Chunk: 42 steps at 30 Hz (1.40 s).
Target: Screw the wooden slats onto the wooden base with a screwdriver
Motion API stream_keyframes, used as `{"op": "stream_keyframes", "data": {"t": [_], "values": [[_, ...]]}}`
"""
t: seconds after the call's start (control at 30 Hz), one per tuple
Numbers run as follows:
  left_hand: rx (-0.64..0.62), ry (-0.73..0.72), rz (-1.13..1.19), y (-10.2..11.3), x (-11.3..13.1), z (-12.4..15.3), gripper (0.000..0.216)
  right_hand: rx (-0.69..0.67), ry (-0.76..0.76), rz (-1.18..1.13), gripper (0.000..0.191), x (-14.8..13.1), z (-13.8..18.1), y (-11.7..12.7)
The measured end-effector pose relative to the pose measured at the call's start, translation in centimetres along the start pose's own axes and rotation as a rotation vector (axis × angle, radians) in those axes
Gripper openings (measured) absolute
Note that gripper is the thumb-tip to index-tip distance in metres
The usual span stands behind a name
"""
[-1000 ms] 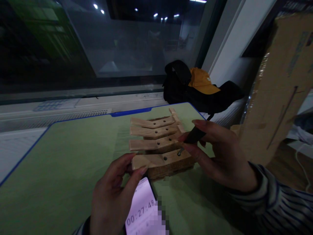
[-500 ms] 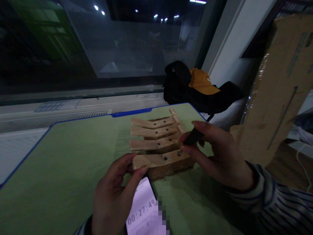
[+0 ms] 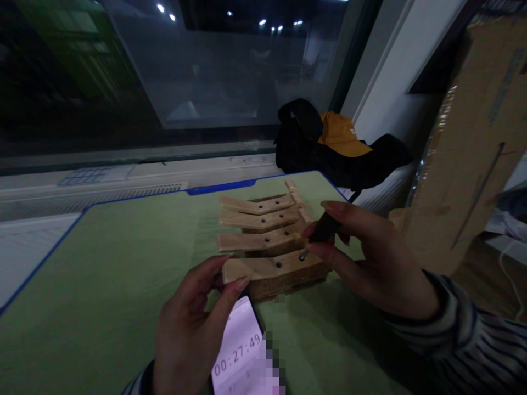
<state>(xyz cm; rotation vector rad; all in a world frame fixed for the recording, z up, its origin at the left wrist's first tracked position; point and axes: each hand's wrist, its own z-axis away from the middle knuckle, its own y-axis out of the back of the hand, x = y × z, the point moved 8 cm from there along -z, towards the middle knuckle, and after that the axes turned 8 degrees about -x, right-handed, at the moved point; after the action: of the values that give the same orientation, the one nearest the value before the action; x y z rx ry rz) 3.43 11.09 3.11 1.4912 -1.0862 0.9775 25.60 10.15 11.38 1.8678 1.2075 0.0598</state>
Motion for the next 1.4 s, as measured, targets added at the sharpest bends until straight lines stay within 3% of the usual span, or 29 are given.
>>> {"op": "stream_keyframes", "data": {"t": [0.53,0.83,1.4], "values": [[-0.014,-0.009,0.003,0.1,-0.7,0.0,0.030,-0.010,-0.019,0.021,0.071,-0.2,0.0,0.0],[-0.021,-0.034,-0.009,-0.2,0.0,-0.1,0.026,-0.004,0.043,0.014,0.069,-0.2,0.0,-0.2],[0.028,-0.010,-0.050,0.2,0.3,0.0,0.030,-0.002,0.006,0.074,0.071,-0.5,0.0,0.3]]}}
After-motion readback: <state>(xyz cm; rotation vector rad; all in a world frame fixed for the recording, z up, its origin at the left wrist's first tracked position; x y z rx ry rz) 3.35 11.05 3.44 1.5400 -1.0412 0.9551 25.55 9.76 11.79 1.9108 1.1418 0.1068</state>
